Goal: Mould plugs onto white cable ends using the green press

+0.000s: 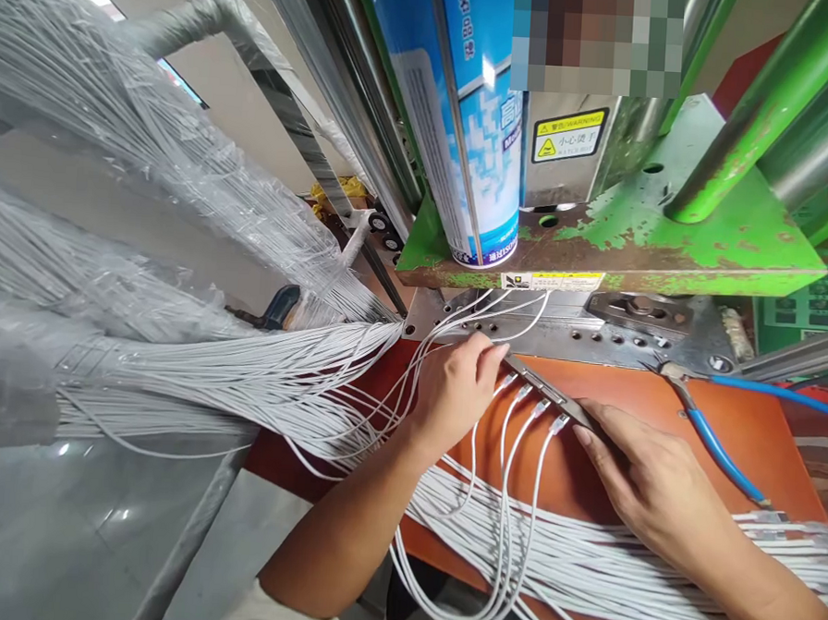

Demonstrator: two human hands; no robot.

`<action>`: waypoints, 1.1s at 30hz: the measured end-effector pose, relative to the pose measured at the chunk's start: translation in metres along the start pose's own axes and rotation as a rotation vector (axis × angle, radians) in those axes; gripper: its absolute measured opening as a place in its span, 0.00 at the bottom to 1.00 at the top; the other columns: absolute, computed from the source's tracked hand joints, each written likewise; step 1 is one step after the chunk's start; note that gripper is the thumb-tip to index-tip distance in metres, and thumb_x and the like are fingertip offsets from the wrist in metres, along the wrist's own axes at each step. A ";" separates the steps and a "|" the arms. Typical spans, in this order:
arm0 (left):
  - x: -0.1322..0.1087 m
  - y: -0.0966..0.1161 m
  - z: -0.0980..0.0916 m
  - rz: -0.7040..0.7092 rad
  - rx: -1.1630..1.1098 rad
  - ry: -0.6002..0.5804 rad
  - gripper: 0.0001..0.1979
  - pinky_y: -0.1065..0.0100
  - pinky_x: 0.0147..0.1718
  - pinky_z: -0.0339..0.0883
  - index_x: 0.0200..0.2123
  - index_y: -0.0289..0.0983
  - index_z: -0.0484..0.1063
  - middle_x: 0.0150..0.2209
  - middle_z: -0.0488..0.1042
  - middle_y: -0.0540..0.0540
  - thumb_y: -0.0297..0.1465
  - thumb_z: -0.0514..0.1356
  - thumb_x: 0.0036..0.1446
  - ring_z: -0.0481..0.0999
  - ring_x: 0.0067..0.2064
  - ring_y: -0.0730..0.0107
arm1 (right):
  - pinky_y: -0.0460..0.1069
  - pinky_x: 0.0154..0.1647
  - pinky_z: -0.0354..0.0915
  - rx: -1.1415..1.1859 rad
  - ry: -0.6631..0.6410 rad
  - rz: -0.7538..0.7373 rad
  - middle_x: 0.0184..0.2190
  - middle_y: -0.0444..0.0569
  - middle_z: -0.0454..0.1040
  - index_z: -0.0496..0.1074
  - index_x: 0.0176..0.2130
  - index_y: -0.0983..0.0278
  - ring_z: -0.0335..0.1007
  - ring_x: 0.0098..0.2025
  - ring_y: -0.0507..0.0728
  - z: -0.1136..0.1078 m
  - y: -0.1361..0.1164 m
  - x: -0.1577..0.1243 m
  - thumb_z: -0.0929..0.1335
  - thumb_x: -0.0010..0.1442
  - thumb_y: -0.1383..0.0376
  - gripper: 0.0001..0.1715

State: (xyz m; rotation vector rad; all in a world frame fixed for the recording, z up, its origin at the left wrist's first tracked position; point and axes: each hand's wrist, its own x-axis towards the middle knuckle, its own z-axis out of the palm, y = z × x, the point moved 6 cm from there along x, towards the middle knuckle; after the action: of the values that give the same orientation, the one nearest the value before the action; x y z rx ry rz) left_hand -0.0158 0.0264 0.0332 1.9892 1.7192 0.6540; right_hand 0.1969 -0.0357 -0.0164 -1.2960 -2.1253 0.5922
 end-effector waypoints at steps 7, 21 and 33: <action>-0.052 0.046 0.044 0.332 0.269 -0.235 0.15 0.63 0.31 0.62 0.33 0.38 0.74 0.31 0.77 0.44 0.43 0.62 0.65 0.77 0.34 0.60 | 0.53 0.45 0.70 -0.001 0.010 0.002 0.42 0.52 0.77 0.70 0.50 0.61 0.75 0.43 0.59 0.000 0.000 0.002 0.63 0.73 0.61 0.11; -0.052 0.034 0.065 0.318 0.301 -0.221 0.10 0.61 0.32 0.64 0.32 0.38 0.72 0.31 0.78 0.44 0.29 0.54 0.67 0.79 0.33 0.63 | 0.55 0.43 0.67 -0.059 -0.016 -0.010 0.39 0.54 0.70 0.72 0.51 0.63 0.68 0.41 0.60 -0.001 -0.005 0.007 0.61 0.74 0.60 0.15; -0.045 0.045 0.053 0.250 0.423 -0.300 0.12 0.62 0.36 0.68 0.37 0.38 0.77 0.35 0.81 0.41 0.36 0.57 0.68 0.80 0.36 0.58 | 0.55 0.45 0.69 -0.123 0.027 -0.054 0.40 0.54 0.70 0.73 0.48 0.63 0.67 0.43 0.60 0.004 -0.007 0.007 0.59 0.74 0.62 0.15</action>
State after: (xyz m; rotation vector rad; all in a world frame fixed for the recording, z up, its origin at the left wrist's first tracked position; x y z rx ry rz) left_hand 0.0462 -0.0250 0.0152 2.4671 1.5306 0.0495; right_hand 0.1873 -0.0323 -0.0129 -1.2995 -2.1968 0.4256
